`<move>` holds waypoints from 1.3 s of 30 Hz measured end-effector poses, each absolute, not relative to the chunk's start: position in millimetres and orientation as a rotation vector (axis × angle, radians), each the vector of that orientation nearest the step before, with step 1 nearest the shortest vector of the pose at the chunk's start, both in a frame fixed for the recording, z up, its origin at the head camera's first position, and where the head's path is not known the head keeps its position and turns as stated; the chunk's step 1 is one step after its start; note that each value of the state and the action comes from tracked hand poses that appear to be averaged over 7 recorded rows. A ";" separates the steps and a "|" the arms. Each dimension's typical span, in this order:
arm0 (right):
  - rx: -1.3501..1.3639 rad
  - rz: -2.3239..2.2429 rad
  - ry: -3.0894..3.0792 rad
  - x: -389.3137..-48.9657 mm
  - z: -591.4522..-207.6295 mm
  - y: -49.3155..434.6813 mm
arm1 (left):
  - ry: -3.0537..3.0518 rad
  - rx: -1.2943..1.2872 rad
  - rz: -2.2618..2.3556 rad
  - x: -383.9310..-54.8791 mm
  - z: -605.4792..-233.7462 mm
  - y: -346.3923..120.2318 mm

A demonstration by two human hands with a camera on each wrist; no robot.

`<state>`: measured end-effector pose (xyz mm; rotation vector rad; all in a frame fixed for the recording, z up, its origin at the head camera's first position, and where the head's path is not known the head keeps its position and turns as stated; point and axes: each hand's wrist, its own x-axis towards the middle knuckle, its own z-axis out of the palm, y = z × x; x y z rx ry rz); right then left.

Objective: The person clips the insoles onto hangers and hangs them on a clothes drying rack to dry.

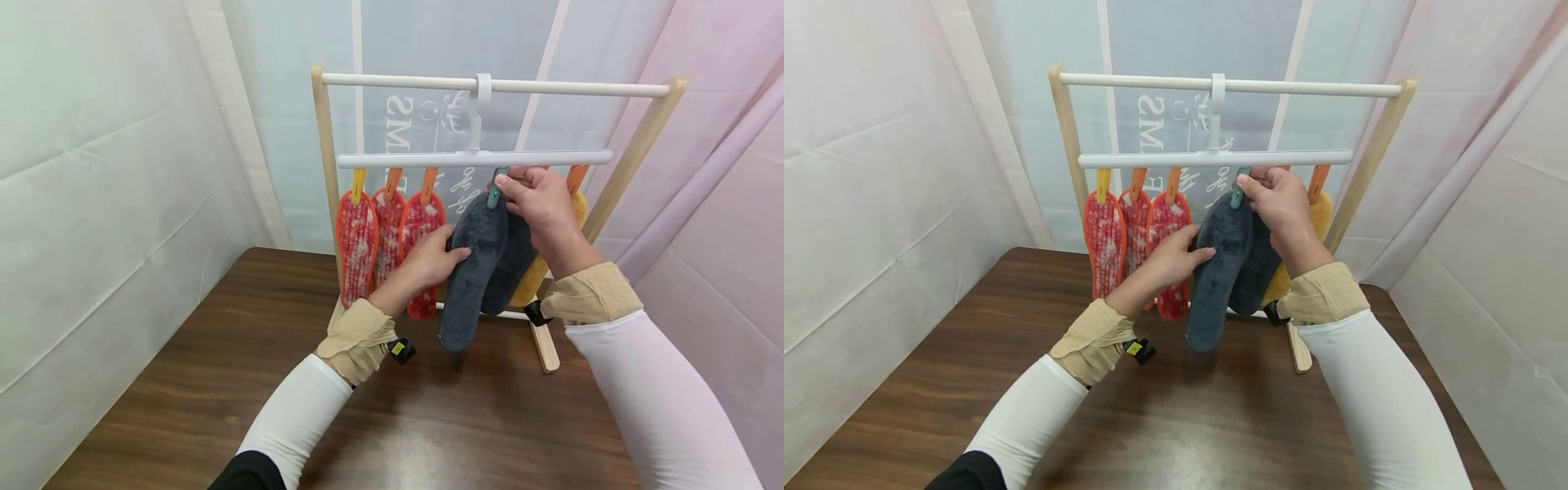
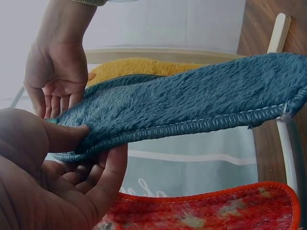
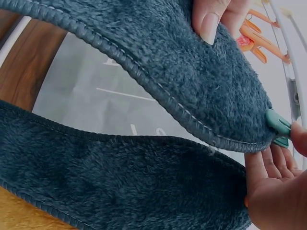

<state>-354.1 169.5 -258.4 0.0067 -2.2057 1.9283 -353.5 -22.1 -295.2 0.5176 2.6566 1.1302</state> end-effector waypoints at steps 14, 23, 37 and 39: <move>-0.029 1.849 -2.348 -353.3 -259.5 171.7 | 2.743 0.564 1.094 -354.4 -298.9 -25.7; -0.053 1.621 -2.617 -352.4 -268.0 171.3 | 2.790 0.515 0.976 -352.8 -306.0 -31.1; 0.042 0.856 -2.903 -347.4 -281.4 173.1 | 2.744 0.479 0.877 -357.0 -317.9 -38.8; 0.039 0.834 -2.950 -347.5 -283.2 173.6 | 2.730 0.479 0.870 -357.4 -321.1 -39.7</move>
